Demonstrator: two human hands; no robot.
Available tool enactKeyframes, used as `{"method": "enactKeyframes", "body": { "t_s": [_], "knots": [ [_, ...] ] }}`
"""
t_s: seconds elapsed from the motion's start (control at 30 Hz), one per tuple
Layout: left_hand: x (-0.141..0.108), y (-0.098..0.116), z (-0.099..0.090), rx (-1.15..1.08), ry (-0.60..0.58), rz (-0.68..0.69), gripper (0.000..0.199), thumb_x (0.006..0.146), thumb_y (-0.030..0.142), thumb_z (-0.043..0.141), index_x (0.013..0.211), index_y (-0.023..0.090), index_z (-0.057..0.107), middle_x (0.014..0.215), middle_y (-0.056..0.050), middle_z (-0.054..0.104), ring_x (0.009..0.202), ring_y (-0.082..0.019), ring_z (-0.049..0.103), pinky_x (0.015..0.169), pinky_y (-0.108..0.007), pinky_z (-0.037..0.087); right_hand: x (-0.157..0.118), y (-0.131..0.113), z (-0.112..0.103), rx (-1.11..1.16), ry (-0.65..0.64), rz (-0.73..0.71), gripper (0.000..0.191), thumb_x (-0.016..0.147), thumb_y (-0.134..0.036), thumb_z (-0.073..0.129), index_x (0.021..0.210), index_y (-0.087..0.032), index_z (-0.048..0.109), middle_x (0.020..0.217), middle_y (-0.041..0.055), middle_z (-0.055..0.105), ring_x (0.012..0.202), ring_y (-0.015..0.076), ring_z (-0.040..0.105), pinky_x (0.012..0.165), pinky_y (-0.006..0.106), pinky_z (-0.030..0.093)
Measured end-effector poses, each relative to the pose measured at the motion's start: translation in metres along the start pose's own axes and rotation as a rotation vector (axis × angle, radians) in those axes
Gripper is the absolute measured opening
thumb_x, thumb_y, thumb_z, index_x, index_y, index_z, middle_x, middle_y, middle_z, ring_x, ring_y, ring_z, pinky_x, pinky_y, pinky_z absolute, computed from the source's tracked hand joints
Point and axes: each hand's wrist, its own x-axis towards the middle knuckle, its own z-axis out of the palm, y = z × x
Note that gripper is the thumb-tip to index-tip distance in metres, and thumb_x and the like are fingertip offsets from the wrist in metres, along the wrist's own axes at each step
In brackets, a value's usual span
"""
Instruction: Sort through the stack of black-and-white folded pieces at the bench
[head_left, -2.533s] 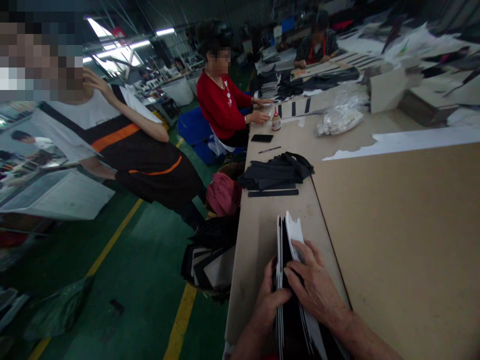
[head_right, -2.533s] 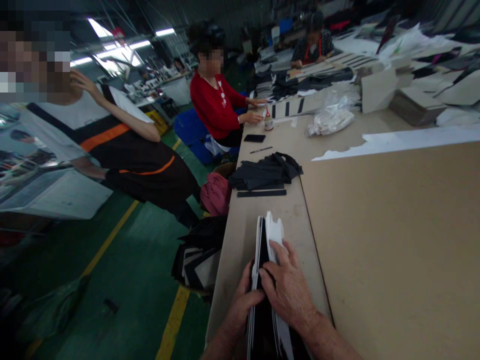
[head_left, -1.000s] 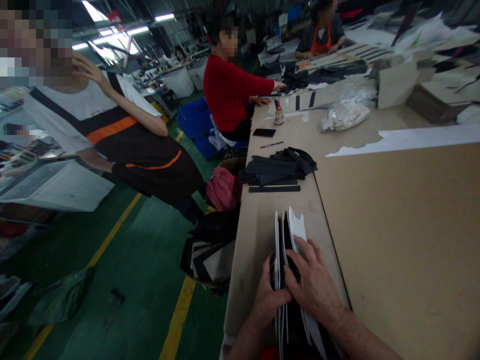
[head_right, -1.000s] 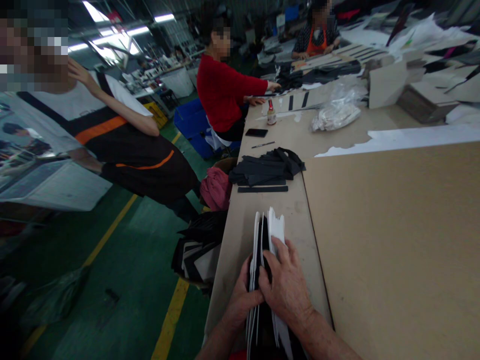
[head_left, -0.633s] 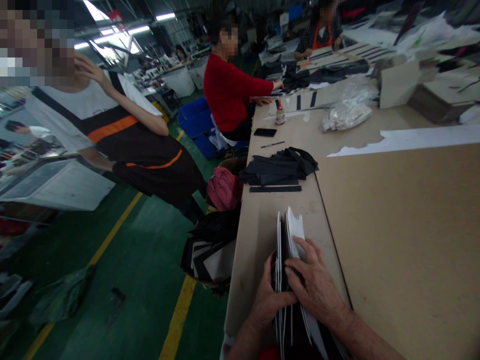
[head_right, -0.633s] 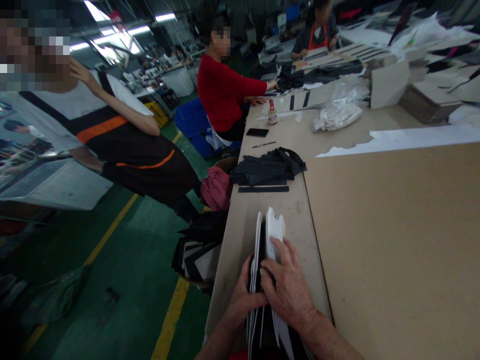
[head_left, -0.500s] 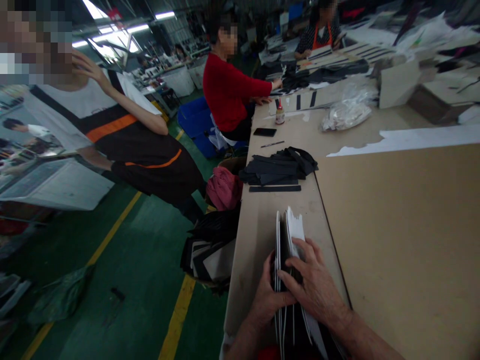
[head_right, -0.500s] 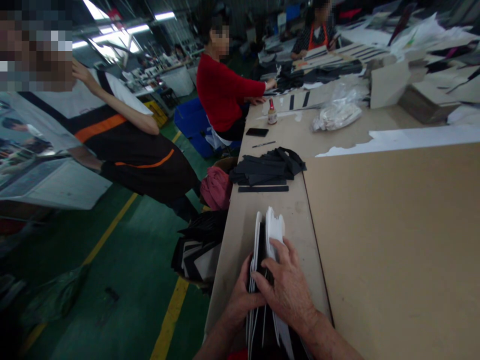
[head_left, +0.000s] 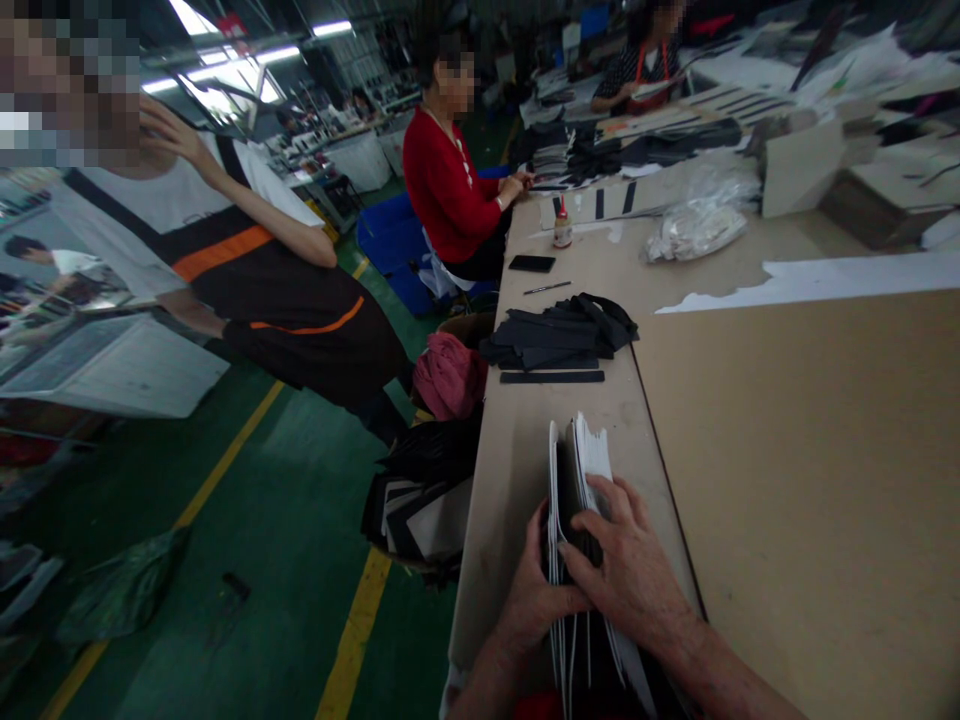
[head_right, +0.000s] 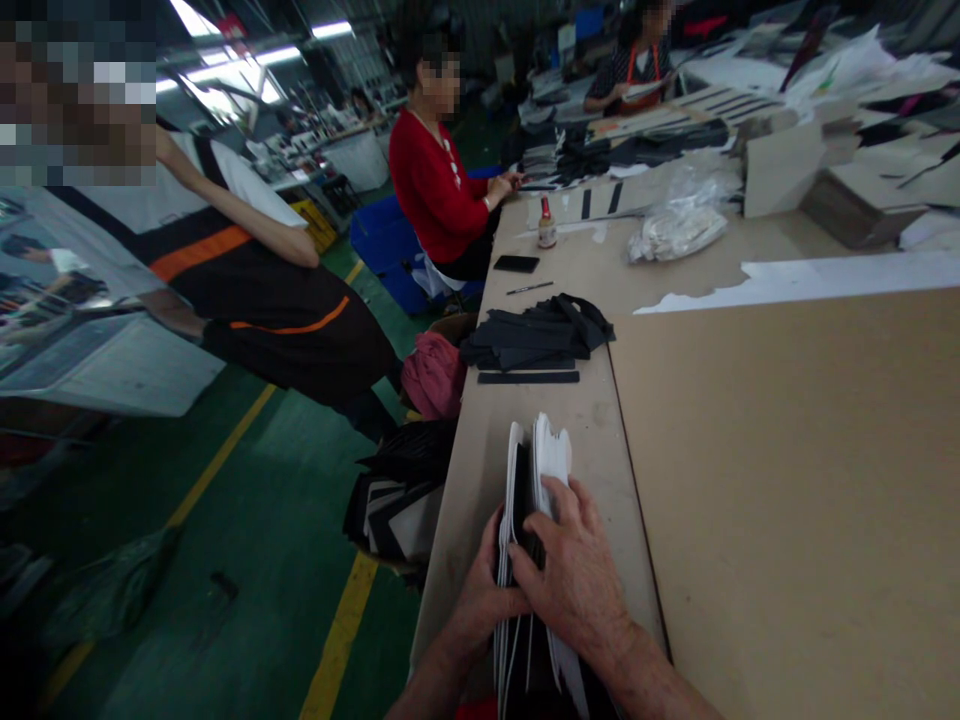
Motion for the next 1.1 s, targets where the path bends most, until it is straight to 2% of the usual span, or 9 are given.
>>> {"method": "enactKeyframes", "body": {
  "t_s": [0.33, 0.87, 1.1],
  "knots": [
    [0.000, 0.000, 0.001, 0.044, -0.018, 0.024, 0.121, 0.041, 0.016, 0.095, 0.144, 0.027, 0.033, 0.147, -0.011, 0.051, 0.139, -0.036, 0.046, 0.117, -0.047, 0.039, 0.002, -0.009, 0.000, -0.106, -0.018, 0.059, 0.014, 0.084, -0.028, 0.062, 0.092, -0.022, 0.071, 0.146, 0.0106, 0.039, 0.137, 0.0418, 0.028, 0.108, 0.063, 0.038],
    [0.001, -0.004, 0.000, 0.188, -0.036, 0.095, 0.118, 0.047, 0.020, 0.093, 0.146, 0.024, 0.030, 0.154, -0.012, 0.044, 0.143, -0.034, 0.040, 0.121, -0.045, 0.034, 0.006, -0.015, -0.001, -0.142, -0.022, 0.096, 0.011, 0.084, -0.028, 0.063, 0.090, -0.024, 0.071, 0.143, 0.0083, 0.044, 0.137, 0.0388, 0.030, 0.110, 0.060, 0.034],
    [0.000, -0.005, 0.001, 0.204, -0.035, 0.106, 0.119, 0.047, 0.026, 0.094, 0.147, 0.024, 0.029, 0.157, -0.013, 0.038, 0.146, -0.035, 0.035, 0.123, -0.046, 0.031, 0.008, -0.017, -0.001, -0.157, -0.015, 0.073, 0.019, 0.081, -0.023, 0.060, 0.097, -0.021, 0.069, 0.141, 0.0123, 0.045, 0.134, 0.0414, 0.033, 0.107, 0.063, 0.036]
  ]
}}
